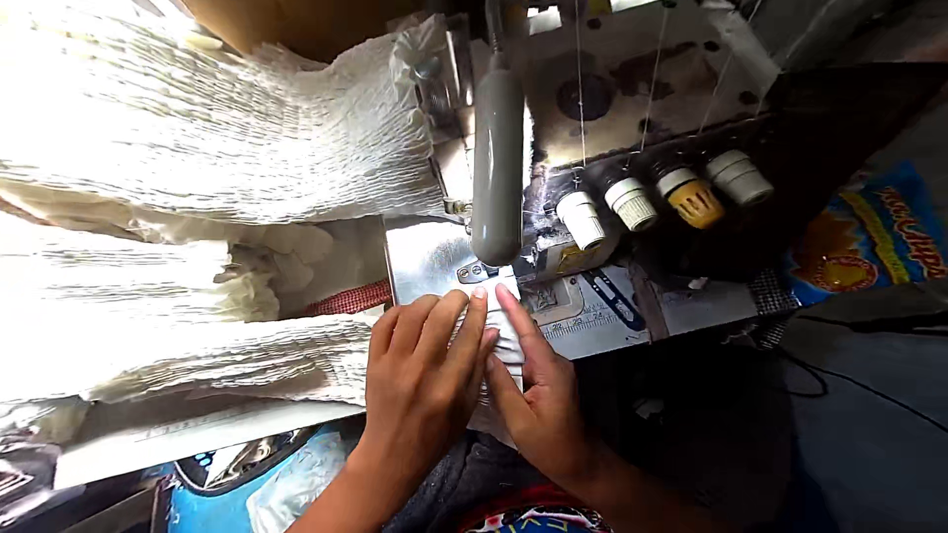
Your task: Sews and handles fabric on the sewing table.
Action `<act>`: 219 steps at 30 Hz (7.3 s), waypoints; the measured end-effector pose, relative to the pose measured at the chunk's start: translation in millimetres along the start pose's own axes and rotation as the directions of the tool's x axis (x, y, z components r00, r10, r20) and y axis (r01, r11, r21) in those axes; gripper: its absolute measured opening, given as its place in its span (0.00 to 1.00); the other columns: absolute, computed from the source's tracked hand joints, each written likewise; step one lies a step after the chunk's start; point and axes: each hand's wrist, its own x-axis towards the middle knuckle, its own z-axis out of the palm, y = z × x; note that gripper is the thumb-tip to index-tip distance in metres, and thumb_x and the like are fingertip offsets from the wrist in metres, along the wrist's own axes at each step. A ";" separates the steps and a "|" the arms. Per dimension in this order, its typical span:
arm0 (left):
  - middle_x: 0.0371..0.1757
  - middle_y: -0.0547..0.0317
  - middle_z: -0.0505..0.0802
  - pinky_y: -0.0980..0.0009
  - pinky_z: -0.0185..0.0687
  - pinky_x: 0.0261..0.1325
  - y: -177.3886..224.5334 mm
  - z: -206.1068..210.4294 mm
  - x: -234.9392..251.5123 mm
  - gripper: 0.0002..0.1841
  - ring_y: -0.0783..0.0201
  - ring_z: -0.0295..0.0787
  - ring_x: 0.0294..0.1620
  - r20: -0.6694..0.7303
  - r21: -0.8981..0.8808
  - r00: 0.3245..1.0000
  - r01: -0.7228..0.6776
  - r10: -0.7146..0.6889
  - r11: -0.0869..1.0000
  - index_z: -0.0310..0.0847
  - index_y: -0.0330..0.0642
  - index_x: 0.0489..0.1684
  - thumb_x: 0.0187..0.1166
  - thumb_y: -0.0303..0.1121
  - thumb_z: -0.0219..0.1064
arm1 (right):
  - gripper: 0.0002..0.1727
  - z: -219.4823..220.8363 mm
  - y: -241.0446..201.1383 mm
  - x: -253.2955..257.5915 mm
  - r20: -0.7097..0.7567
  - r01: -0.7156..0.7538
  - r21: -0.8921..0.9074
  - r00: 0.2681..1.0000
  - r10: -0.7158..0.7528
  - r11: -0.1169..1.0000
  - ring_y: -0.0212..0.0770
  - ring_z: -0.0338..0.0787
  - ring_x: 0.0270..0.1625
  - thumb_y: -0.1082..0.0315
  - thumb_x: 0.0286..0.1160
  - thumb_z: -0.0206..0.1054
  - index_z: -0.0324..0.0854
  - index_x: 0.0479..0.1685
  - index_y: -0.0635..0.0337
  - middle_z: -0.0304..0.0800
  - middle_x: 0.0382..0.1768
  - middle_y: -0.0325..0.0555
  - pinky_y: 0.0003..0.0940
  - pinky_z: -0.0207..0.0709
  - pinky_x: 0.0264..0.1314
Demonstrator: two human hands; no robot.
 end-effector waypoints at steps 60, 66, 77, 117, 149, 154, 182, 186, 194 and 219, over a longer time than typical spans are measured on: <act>0.62 0.49 0.94 0.54 0.78 0.80 -38.2 5.5 24.0 0.12 0.53 0.88 0.71 -0.031 -0.281 0.949 -0.308 0.312 0.909 0.93 0.38 0.55 0.82 0.32 0.70 | 0.05 29.2 2.9 -8.4 0.037 -0.258 0.391 0.964 0.265 0.883 0.25 0.93 0.40 0.77 0.78 0.64 0.85 0.41 0.69 0.94 0.34 0.40 0.24 0.89 0.48; 0.60 0.47 0.95 0.56 0.80 0.78 -38.6 6.0 23.8 0.11 0.53 0.88 0.70 -0.056 -0.281 0.945 -0.325 0.323 0.903 0.93 0.36 0.54 0.81 0.30 0.71 | 0.05 24.1 5.2 3.5 0.012 -0.236 0.369 0.968 0.250 0.899 0.26 0.92 0.39 0.76 0.78 0.65 0.86 0.39 0.69 0.93 0.33 0.41 0.24 0.88 0.47; 0.62 0.47 0.94 0.56 0.79 0.79 -41.2 3.7 23.9 0.11 0.52 0.87 0.72 -0.030 -0.275 0.934 -0.349 0.355 0.896 0.92 0.37 0.57 0.81 0.29 0.70 | 0.07 26.2 4.2 1.5 0.016 -0.242 0.342 0.968 0.252 0.908 0.25 0.92 0.38 0.75 0.80 0.63 0.85 0.38 0.68 0.92 0.31 0.40 0.23 0.88 0.46; 0.66 0.47 0.92 0.60 0.77 0.81 -47.2 -10.4 27.7 0.13 0.53 0.85 0.75 0.077 -0.312 0.913 -0.360 0.401 0.879 0.91 0.36 0.59 0.83 0.29 0.66 | 0.10 31.0 -4.1 6.0 0.040 -0.302 0.764 0.904 0.426 0.570 0.37 0.94 0.37 0.75 0.87 0.58 0.83 0.46 0.72 0.93 0.37 0.52 0.32 0.90 0.42; 0.75 0.53 0.88 0.45 0.65 0.85 -35.3 -1.0 27.3 0.21 0.53 0.77 0.83 0.100 -0.148 0.985 -0.124 0.140 0.981 0.88 0.44 0.68 0.89 0.44 0.58 | 0.22 -4.9 0.2 45.5 -0.149 -0.251 0.207 0.947 0.284 0.946 0.27 0.82 0.15 0.69 0.80 0.65 0.80 0.11 0.59 0.84 0.12 0.38 0.20 0.77 0.18; 0.75 0.53 0.87 0.44 0.65 0.82 -35.0 1.1 38.4 0.21 0.53 0.77 0.81 0.144 -0.108 0.988 -0.041 0.056 0.993 0.90 0.46 0.65 0.90 0.43 0.52 | 0.20 -1.0 26.3 32.5 -0.115 0.006 0.177 0.993 0.014 0.984 0.25 0.87 0.25 0.69 0.86 0.58 0.85 0.22 0.66 0.90 0.21 0.40 0.20 0.83 0.30; 0.56 0.22 0.87 0.28 0.74 0.58 -238.6 -57.3 187.4 0.40 0.26 0.85 0.58 -0.060 0.315 0.998 -0.013 0.034 0.949 0.76 0.27 0.64 0.88 0.64 0.48 | 0.19 1.7 47.0 27.4 0.197 0.275 -0.126 0.948 -0.248 0.953 0.31 0.85 0.26 0.63 0.84 0.62 0.87 0.24 0.60 0.86 0.19 0.40 0.27 0.79 0.30; 0.59 0.23 0.86 0.21 0.69 0.56 -200.6 -49.7 239.1 0.28 0.20 0.81 0.62 0.352 0.353 0.936 -0.127 -0.006 0.927 0.79 0.35 0.66 0.84 0.51 0.53 | 0.20 -0.2 46.4 26.9 0.214 0.276 -0.155 0.947 -0.241 0.949 0.28 0.86 0.27 0.61 0.85 0.61 0.89 0.25 0.58 0.88 0.21 0.38 0.25 0.79 0.31; 0.74 0.32 0.81 0.28 0.66 0.73 -215.3 -62.6 218.1 0.32 0.30 0.76 0.77 0.363 0.288 0.932 -0.090 -0.021 0.954 0.75 0.38 0.78 0.90 0.55 0.47 | 0.20 -1.8 49.3 26.2 0.220 0.276 -0.162 0.946 -0.238 0.947 0.24 0.87 0.29 0.59 0.85 0.60 0.92 0.29 0.57 0.90 0.23 0.36 0.21 0.82 0.34; 0.43 0.35 0.88 0.34 0.78 0.53 -289.3 -169.2 27.0 0.14 0.34 0.86 0.49 0.225 0.105 0.968 -0.138 0.112 0.985 0.90 0.32 0.49 0.86 0.33 0.60 | 0.19 3.7 45.9 17.4 0.177 0.298 -0.266 0.950 -0.257 0.917 0.28 0.87 0.27 0.62 0.84 0.62 0.89 0.24 0.58 0.88 0.21 0.38 0.26 0.81 0.31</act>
